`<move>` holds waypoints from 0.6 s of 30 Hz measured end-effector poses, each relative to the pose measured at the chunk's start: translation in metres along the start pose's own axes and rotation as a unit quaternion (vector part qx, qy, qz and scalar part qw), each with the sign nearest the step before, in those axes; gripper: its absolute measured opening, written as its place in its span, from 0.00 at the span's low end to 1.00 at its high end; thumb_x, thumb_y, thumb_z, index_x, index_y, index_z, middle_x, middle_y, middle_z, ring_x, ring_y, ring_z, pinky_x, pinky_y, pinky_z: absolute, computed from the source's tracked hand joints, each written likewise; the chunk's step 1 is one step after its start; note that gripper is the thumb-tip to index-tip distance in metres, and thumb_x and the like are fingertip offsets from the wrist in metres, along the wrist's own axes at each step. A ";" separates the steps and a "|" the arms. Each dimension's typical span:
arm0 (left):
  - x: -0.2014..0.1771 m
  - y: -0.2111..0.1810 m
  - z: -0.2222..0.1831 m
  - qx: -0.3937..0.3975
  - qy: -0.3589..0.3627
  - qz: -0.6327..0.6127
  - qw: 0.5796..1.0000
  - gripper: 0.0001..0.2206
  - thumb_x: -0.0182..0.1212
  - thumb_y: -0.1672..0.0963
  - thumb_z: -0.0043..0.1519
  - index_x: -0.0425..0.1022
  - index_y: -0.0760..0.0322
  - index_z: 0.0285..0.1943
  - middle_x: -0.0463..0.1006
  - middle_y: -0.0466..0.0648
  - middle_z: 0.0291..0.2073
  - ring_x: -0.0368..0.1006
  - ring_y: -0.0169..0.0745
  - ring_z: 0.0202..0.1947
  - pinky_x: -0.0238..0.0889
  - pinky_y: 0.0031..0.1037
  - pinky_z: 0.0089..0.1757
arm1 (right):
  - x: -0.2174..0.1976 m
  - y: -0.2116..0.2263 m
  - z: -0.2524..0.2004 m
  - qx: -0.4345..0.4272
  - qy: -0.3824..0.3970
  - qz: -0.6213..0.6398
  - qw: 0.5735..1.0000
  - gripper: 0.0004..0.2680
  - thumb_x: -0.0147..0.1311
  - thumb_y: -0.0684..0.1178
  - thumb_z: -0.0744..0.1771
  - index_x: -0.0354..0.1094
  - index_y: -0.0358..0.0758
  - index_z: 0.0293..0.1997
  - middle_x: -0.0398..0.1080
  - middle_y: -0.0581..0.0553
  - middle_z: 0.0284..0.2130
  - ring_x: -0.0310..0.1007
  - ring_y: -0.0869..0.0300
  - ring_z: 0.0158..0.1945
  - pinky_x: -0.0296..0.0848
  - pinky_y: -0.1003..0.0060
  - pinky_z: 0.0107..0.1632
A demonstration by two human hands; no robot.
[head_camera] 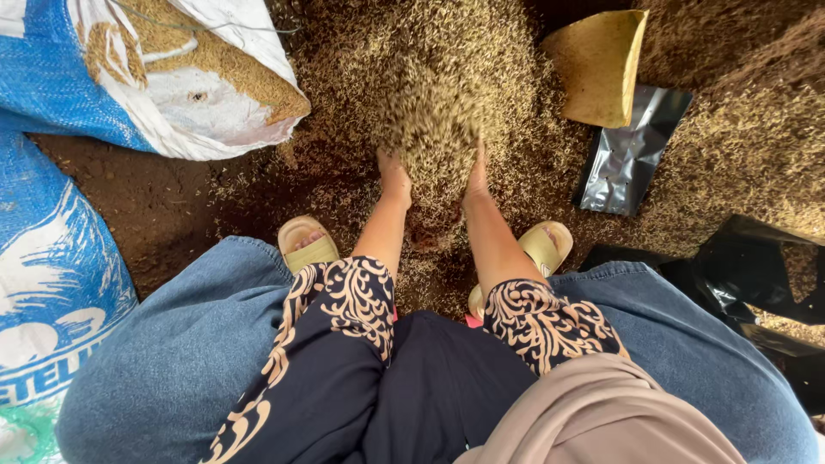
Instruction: The person sits on the ground and repeatedly scoops grain from a large sack, sifting it through their hands to separate chaff, and returns the grain to the pile. The person also handles a black plastic bag at the end.
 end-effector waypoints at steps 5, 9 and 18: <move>0.003 -0.015 0.010 0.009 0.052 -0.089 0.995 0.32 0.30 0.41 0.66 0.34 0.45 0.80 0.43 0.48 0.75 0.37 0.53 0.74 0.31 0.56 0.67 | -0.016 0.014 0.023 0.014 -0.022 -0.004 1.000 0.39 0.43 0.76 0.62 0.29 0.50 0.78 0.34 0.40 0.76 0.30 0.43 0.77 0.34 0.33 0.72; 0.008 -0.069 0.015 0.177 0.063 -0.103 0.977 0.22 0.52 0.55 0.62 0.63 0.68 0.65 0.70 0.60 0.56 0.63 0.56 0.56 0.49 0.61 0.59 | -0.027 0.069 0.019 -0.088 -0.049 -0.080 0.992 0.36 0.50 0.64 0.66 0.30 0.34 0.76 0.41 0.34 0.74 0.40 0.43 0.76 0.42 0.37 0.73; 0.033 -0.157 -0.053 0.227 0.056 0.112 0.966 0.34 0.65 0.50 0.60 0.58 0.77 0.68 0.66 0.66 0.64 0.63 0.59 0.65 0.55 0.47 0.62 | 0.015 0.166 -0.092 -0.208 0.016 -0.048 0.977 0.44 0.55 0.69 0.65 0.19 0.30 0.75 0.38 0.27 0.72 0.39 0.38 0.76 0.42 0.32 0.71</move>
Point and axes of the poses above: each hand's wrist, its own z-axis towards the middle knuckle, its own x-axis out of the palm, y = z × x, the point moved 9 cm from there along z, towards the middle knuckle
